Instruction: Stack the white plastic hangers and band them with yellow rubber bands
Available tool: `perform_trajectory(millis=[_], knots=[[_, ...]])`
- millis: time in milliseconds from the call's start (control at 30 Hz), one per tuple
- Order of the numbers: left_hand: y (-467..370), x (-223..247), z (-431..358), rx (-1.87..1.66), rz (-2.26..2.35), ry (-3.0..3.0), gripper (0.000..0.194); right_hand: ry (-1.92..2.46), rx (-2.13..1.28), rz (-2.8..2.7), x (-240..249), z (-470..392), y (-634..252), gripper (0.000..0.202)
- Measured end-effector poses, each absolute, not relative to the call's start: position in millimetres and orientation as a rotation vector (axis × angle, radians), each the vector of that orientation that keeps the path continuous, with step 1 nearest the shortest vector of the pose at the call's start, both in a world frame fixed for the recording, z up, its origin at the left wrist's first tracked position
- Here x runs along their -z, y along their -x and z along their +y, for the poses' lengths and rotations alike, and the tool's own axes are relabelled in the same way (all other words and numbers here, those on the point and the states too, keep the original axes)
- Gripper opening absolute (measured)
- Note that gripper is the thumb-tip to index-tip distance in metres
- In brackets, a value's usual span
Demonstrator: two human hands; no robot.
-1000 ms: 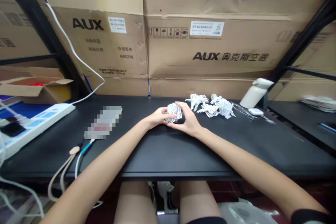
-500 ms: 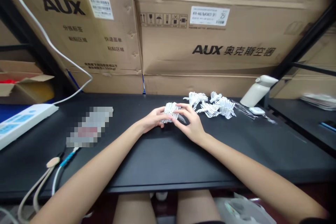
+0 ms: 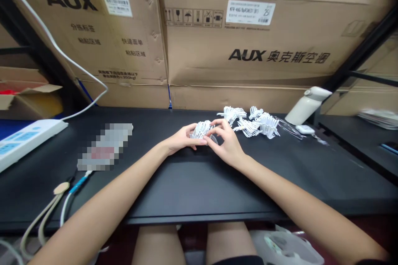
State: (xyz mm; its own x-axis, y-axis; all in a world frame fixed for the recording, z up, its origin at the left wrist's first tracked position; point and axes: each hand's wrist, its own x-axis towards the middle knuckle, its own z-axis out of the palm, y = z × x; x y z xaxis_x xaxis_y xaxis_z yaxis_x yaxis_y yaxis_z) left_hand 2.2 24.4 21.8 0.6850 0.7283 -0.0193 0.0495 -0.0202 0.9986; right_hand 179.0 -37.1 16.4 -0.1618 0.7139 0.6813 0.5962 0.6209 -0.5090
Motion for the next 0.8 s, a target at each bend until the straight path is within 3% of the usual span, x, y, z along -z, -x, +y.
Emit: perform_trajectory(millis=[400, 800], knots=[[-7.5, -22.4, 22.6, -0.633, 0.798, -1.777, 0.025, 1.043, -0.274, -1.993, -19.0, -45.4, -176.0, 0.008], [-14.3, -14.9, 21.9, -0.885, 0.923, -2.095, 0.022, 1.049, -0.453, -1.902, -32.4, -44.3, -179.9, 0.035]])
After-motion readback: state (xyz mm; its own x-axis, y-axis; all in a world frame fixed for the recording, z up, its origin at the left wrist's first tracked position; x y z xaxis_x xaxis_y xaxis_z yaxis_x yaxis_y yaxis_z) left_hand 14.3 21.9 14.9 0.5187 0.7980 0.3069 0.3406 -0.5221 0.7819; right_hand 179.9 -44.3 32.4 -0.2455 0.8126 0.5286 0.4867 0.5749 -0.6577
